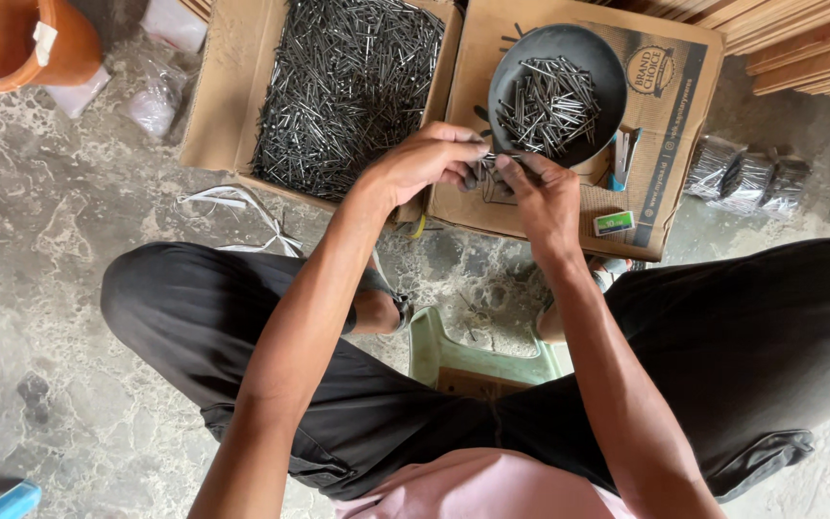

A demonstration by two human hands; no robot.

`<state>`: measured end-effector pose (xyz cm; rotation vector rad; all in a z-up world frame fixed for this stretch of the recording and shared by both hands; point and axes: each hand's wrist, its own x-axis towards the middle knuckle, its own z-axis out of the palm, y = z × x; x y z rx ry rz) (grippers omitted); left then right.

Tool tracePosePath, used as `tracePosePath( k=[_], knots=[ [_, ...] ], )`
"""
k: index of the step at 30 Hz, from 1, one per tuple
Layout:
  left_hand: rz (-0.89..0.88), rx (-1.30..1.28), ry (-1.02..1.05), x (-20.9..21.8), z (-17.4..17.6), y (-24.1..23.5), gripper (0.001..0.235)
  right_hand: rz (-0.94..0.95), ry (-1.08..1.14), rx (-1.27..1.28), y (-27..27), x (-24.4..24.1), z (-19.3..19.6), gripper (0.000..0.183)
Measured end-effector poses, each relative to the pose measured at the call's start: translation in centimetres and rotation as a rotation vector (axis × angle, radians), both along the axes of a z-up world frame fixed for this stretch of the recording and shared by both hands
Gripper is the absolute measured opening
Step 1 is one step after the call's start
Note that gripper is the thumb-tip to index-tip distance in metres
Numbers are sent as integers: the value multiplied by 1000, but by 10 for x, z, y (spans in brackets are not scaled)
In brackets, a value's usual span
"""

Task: The person sits on the floor and transfers nails from a cardboard box into a metal bowl using their hands. They repeatedly scoop nails from the box and place them into the bowl, which rests on a separate cardboard box.

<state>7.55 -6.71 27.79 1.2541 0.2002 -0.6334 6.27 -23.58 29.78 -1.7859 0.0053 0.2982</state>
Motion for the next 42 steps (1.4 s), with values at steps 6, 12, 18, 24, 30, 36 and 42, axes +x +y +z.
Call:
tracePosePath(
  k=[6,12,18,24,30,36,42],
  knots=[
    [133,-219,206,4,-27,-14,20,-204,40,126,5,-1,7,8],
    [112,-263,228,3,-27,-16,14,-231,48,139,0,5,-10,10],
    [100,-303,191,2,-29,-19,20,-233,16,126,-8,9,-13,9],
    [110,-275,112,8,-28,-17,25,-243,-13,213,-9,16,-6,8],
    [254,-85,-109,7,-26,-26,24,-268,72,432,-13,21,-6,44],
    [89,68,-340,7,-8,-42,53,-348,284,399,-19,26,-9,38],
    [-58,88,-431,12,-8,-27,44,-325,220,402,-25,28,-22,55]
  ],
)
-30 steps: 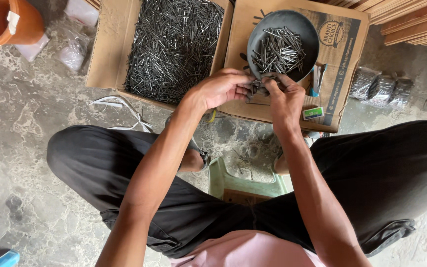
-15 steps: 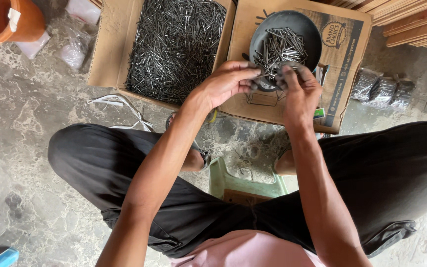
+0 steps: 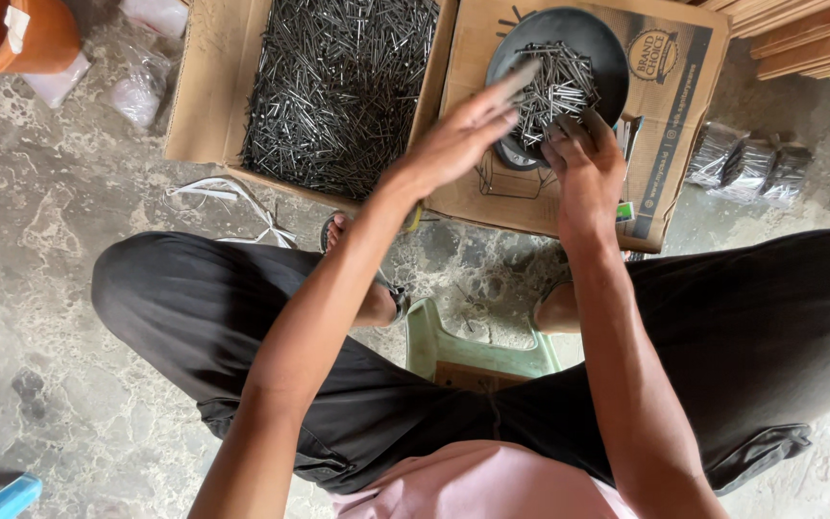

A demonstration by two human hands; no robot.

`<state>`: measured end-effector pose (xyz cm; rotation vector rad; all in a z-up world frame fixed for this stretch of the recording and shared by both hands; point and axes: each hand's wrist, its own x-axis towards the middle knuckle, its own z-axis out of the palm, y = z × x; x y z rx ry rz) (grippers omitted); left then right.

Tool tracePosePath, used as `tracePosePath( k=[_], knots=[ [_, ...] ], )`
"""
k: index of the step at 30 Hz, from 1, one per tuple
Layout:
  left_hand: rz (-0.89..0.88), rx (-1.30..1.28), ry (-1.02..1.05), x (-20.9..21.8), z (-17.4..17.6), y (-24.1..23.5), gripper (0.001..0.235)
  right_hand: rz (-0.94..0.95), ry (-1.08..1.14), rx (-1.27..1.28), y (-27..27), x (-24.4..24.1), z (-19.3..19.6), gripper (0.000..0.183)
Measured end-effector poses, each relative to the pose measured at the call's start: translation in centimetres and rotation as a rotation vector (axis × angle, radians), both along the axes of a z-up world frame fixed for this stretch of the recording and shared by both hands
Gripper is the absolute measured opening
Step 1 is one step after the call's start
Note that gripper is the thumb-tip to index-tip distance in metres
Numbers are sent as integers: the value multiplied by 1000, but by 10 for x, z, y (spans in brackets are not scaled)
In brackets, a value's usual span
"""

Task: The person sits on the floor and transfers nails from a cardboard box into a metal bowl using their hands. They repeatedly scoop nails from the box and place them into the bowl, which rests on a separate cardboard box.

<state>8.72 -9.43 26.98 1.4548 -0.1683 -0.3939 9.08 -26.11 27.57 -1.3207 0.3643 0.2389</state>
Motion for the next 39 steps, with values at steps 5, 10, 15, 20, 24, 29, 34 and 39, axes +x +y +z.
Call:
tracePosePath(
  k=[5,10,15,20,24,29,34,39],
  knots=[
    [222,-295,-7,6,-10,44,50,29,22,-12,3,-2,-2,39],
    [592,-1,135,1,-67,86,36,82,18,-12,7,-4,-3,30],
    [489,772,356,-51,-227,119,32,210,-81,-80,15,-9,0,29],
    [47,1148,283,-79,-229,99,45,296,-51,-130,23,-12,6,30],
    [-179,1178,243,-73,-182,79,52,436,-42,-216,27,-13,6,27],
    [-176,1101,283,-63,-225,93,46,506,-5,-166,37,-17,-2,25],
    [-68,1011,331,-69,-251,86,33,542,-2,-180,38,-16,-1,23],
    [74,1002,344,-78,-289,92,20,541,-25,-187,36,-16,1,22]
  ],
)
